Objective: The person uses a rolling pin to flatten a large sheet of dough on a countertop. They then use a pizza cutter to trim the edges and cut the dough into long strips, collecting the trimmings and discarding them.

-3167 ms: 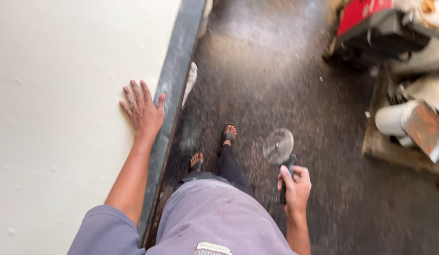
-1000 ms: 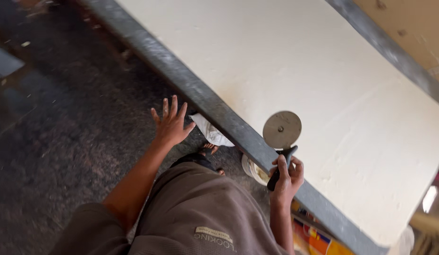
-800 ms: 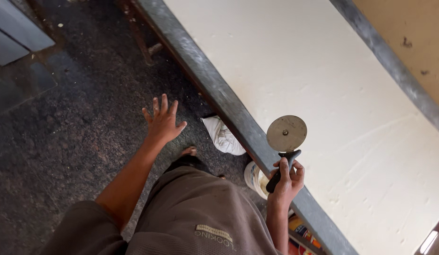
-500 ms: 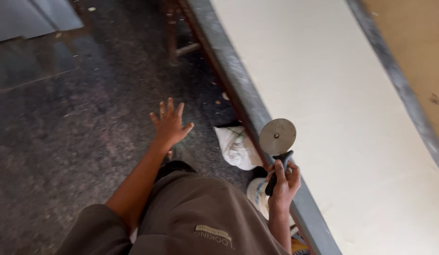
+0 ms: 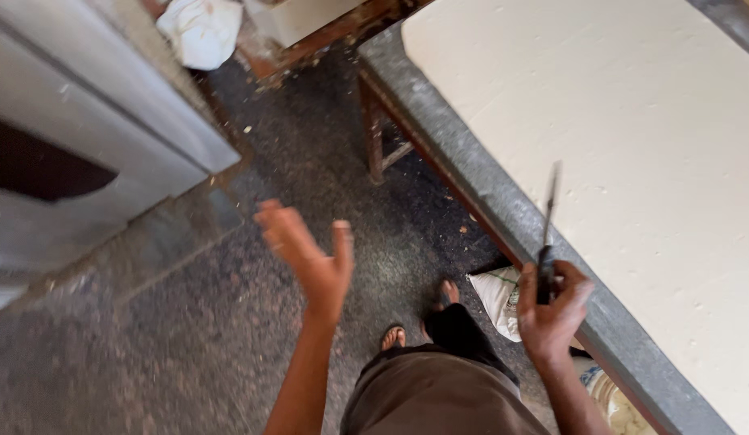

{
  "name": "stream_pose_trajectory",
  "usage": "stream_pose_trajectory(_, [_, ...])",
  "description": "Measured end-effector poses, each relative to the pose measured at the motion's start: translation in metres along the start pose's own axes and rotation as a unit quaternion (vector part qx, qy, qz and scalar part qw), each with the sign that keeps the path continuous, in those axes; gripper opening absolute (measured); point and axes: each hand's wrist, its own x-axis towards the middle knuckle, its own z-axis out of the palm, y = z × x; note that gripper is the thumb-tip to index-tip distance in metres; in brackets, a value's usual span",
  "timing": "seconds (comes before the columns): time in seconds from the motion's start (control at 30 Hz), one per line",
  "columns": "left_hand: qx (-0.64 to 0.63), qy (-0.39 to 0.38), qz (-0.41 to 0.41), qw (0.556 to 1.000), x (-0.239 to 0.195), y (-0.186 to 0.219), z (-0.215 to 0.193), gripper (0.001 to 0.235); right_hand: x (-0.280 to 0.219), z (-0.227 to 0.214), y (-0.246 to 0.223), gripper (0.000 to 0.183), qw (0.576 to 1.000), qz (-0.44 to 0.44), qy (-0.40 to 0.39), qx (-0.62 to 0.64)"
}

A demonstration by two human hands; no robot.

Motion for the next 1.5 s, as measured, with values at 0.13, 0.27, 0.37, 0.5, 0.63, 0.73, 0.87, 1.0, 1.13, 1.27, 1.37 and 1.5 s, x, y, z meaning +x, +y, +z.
stream_pose_trajectory(0.13, [-0.038, -0.001, -0.071, 0.997, 0.042, -0.035, 0.023, 0.094, 0.063, 0.028, 0.030, 0.045, 0.996, -0.006, 0.081, -0.039])
stream_pose_trajectory(0.27, [-0.070, -0.062, -0.161, 0.982, 0.087, -0.031, 0.057, 0.097, 0.135, 0.077, 0.042, 0.043, 0.980, 0.127, 0.093, 0.125])
stream_pose_trajectory(0.37, [-0.077, -0.086, -0.197, 0.974, 0.148, -0.018, 0.103, 0.093, 0.201, 0.121, 0.046, 0.041, 0.939, 0.221, 0.094, 0.245])
stream_pose_trajectory(0.5, [-0.139, -0.157, -0.155, 0.965, 0.231, -0.013, 0.158, 0.078, 0.275, 0.173, 0.019, 0.037, 0.939, 0.240, 0.063, 0.240])
stream_pose_trajectory(0.63, [-0.244, -0.283, -0.135, 0.918, 0.309, -0.033, 0.230, 0.073, 0.325, 0.202, -0.009, 0.031, 0.944, 0.220, 0.021, 0.243])
stream_pose_trajectory(0.73, [-0.212, -0.367, -0.099, 0.900, 0.357, -0.043, 0.296, 0.066, 0.363, 0.219, -0.017, 0.032, 0.965, 0.164, 0.016, 0.204])
stream_pose_trajectory(0.87, [-0.201, -0.444, -0.063, 0.871, 0.389, -0.063, 0.386, 0.055, 0.391, 0.247, -0.016, 0.029, 0.958, 0.221, 0.010, 0.183])
stream_pose_trajectory(1.0, [-0.227, -0.508, 0.009, 0.831, 0.422, -0.080, 0.461, 0.049, 0.383, 0.280, -0.036, 0.034, 0.927, 0.333, 0.137, 0.106])
stream_pose_trajectory(1.13, [-0.172, -0.619, 0.103, 0.759, 0.470, -0.084, 0.524, 0.056, 0.380, 0.321, -0.074, 0.034, 0.877, 0.379, 0.267, 0.125])
stream_pose_trajectory(1.27, [-0.130, -0.722, 0.123, 0.669, 0.482, -0.086, 0.550, 0.061, 0.371, 0.347, -0.115, 0.034, 0.842, 0.424, 0.308, 0.126])
stream_pose_trajectory(1.37, [-0.164, -0.706, 0.169, 0.668, 0.493, -0.083, 0.560, 0.064, 0.378, 0.361, -0.146, 0.033, 0.863, 0.389, 0.317, 0.061])
stream_pose_trajectory(1.5, [-0.168, -0.724, 0.171, 0.647, 0.505, -0.085, 0.575, 0.064, 0.388, 0.382, -0.162, 0.033, 0.849, 0.390, 0.350, 0.065])
